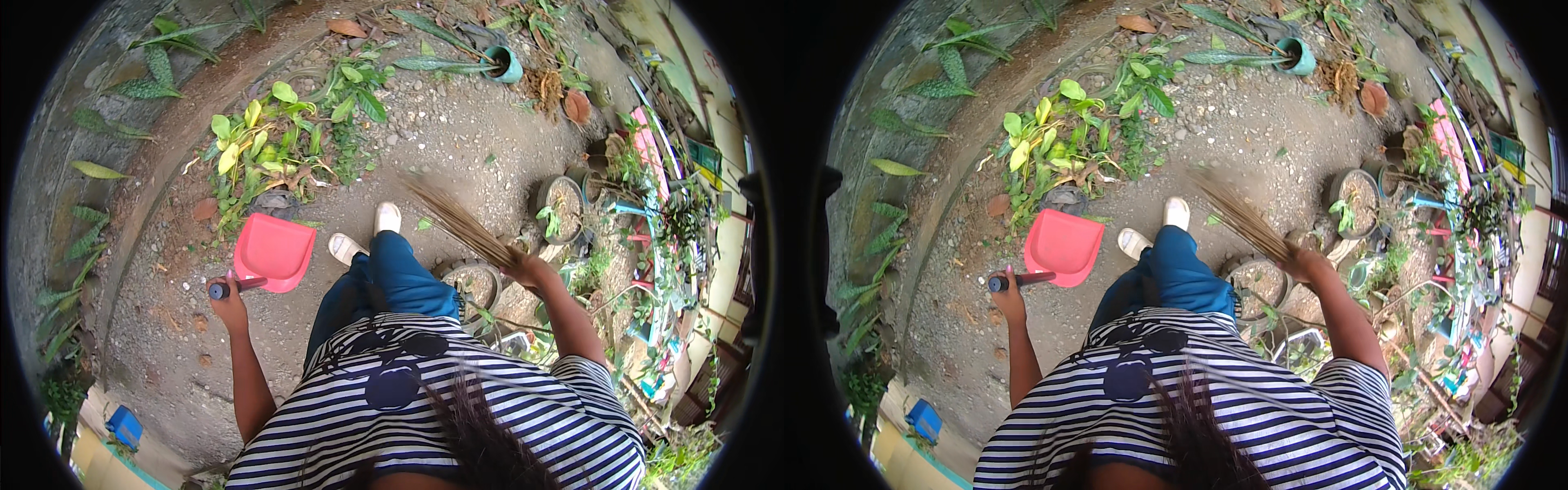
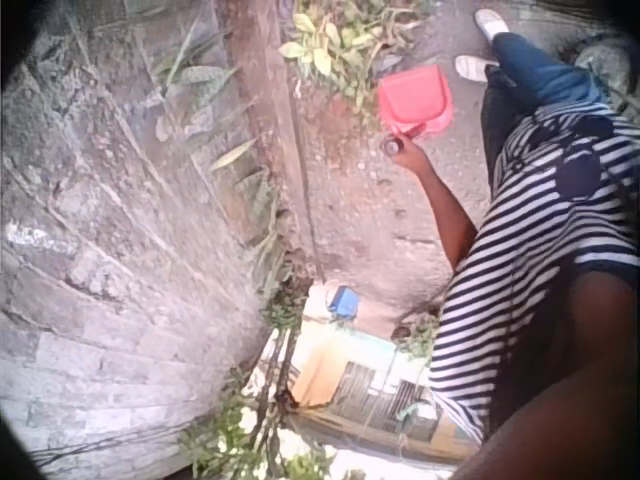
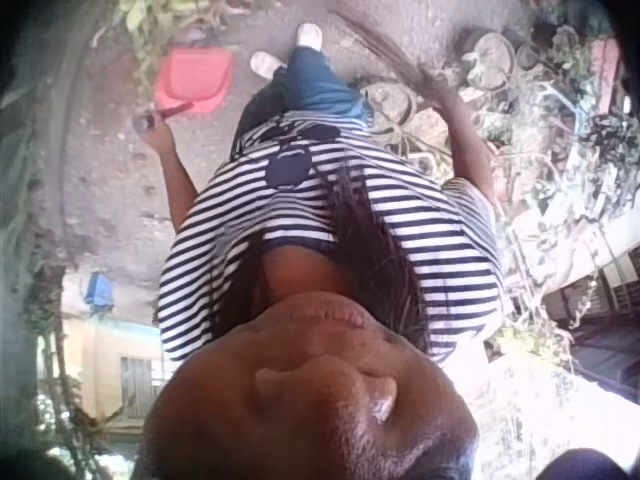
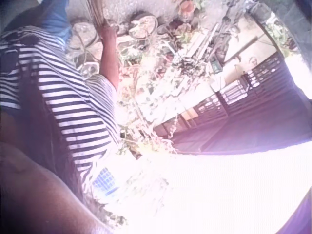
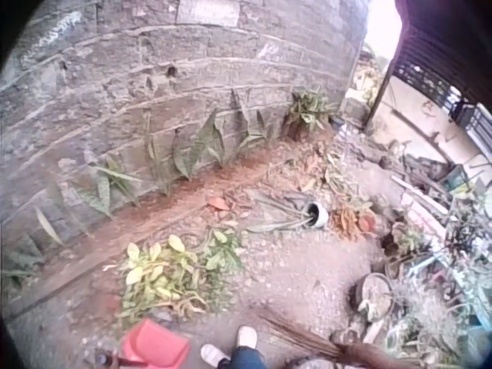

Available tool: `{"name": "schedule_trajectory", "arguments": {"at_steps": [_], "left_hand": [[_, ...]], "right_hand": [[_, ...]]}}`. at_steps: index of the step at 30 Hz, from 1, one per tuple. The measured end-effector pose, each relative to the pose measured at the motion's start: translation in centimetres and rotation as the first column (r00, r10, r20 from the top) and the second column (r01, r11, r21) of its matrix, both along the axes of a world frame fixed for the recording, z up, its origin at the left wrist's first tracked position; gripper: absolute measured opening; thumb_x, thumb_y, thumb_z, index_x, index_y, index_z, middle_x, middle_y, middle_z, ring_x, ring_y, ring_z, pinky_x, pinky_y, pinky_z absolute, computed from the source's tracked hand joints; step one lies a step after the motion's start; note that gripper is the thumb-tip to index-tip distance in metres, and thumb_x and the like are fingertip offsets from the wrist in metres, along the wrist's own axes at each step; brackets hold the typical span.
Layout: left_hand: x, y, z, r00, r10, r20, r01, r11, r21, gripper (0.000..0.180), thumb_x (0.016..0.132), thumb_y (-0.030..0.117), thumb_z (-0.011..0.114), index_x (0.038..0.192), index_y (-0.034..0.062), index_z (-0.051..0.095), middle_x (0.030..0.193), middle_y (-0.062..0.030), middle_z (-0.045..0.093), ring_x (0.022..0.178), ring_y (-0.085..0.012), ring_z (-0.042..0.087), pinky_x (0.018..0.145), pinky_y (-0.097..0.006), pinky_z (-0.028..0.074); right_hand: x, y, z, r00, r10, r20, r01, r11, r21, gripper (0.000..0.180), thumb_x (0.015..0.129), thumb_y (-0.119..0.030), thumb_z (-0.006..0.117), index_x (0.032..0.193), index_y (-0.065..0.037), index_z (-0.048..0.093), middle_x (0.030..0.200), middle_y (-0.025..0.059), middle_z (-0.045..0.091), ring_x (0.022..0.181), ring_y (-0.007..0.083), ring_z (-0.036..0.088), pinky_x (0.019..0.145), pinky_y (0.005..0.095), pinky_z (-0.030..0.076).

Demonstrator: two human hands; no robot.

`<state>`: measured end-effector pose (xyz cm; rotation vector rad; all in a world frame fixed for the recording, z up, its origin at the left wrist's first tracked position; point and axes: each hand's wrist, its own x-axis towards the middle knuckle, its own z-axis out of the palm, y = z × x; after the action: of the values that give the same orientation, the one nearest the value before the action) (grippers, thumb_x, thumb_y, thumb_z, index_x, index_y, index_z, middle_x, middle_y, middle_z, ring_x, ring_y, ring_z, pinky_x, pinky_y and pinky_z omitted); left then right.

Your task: The person sweeps dry leaves and plant debris from a garden path using a broom and a pink dustpan. They gather the debris into piles, sweep it into the dustpan, and transfer the collected material into a blue bucket. The person also picks up larger leaves by hand and places them into the bucket.

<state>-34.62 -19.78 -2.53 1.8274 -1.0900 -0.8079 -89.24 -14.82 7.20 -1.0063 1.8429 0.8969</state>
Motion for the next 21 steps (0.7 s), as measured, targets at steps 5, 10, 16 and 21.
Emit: {"name": "schedule_trajectory", "arguments": {"at_steps": [5,10,16,21], "left_hand": [[0.1,1.2,-1.8,0.999,0.025,0.03,-0.027,0.997,0.072,0.021,0.083,0.012,0.058,0.075,0.0049,0.04,0.068,-0.0014,0.042,0.06,-0.0097,0.042,0.058,-0.024,0.038],[-0.9,1.8,-2.8,0.995,0.087,-0.04,-0.085,0.995,0.053,0.021,0.083,0.012,0.058,0.074,0.0053,0.04,0.068,-0.0007,0.041,0.06,-0.0091,0.04,0.056,-0.024,0.036],[-2.7,1.4,-2.2,0.992,0.091,-0.085,-0.088,0.995,0.038,0.021,0.083,0.012,0.058,0.073,0.0057,0.04,0.066,0.0001,0.039,0.059,-0.0084,0.038,0.055,-0.023,0.035],[-0.9,1.5,-1.4,0.984,0.177,-0.027,-0.176,0.983,0.05,0.021,0.083,0.013,0.057,0.072,0.0056,0.041,0.065,0.0002,0.04,0.059,-0.0077,0.038,0.053,-0.023,0.034]], "right_hand": [[-4.0,0.2,4.3,0.963,-0.154,0.222,0.17,0.984,-0.055,0.068,0.079,-0.052,0.05,0.135,-0.026,0.022,0.121,0.014,0.049,0.114,0.0281,0.044,0.098,0.0384,0.03],[-10.2,4.8,7.5,0.988,-0.156,0.003,0.156,0.986,-0.056,0.065,0.077,-0.047,0.056,0.127,-0.01,0.036,0.117,0.0149,0.052,0.104,0.0278,0.052,0.087,0.0376,0.04],[-6.2,8.4,-1.0,0.957,-0.285,0.048,0.281,0.957,0.066,0.068,0.076,-0.049,0.055,0.131,-0.015,0.033,0.119,0.0167,0.05,0.108,0.0299,0.048,0.092,0.0391,0.036],[-3.0,3.0,3.5,0.821,-0.486,0.3,0.509,0.861,0.001,0.073,0.073,-0.049,0.061,0.134,-0.023,0.028,0.126,0.012,0.045,0.112,0.0272,0.043,0.096,0.0372,0.032]]}}
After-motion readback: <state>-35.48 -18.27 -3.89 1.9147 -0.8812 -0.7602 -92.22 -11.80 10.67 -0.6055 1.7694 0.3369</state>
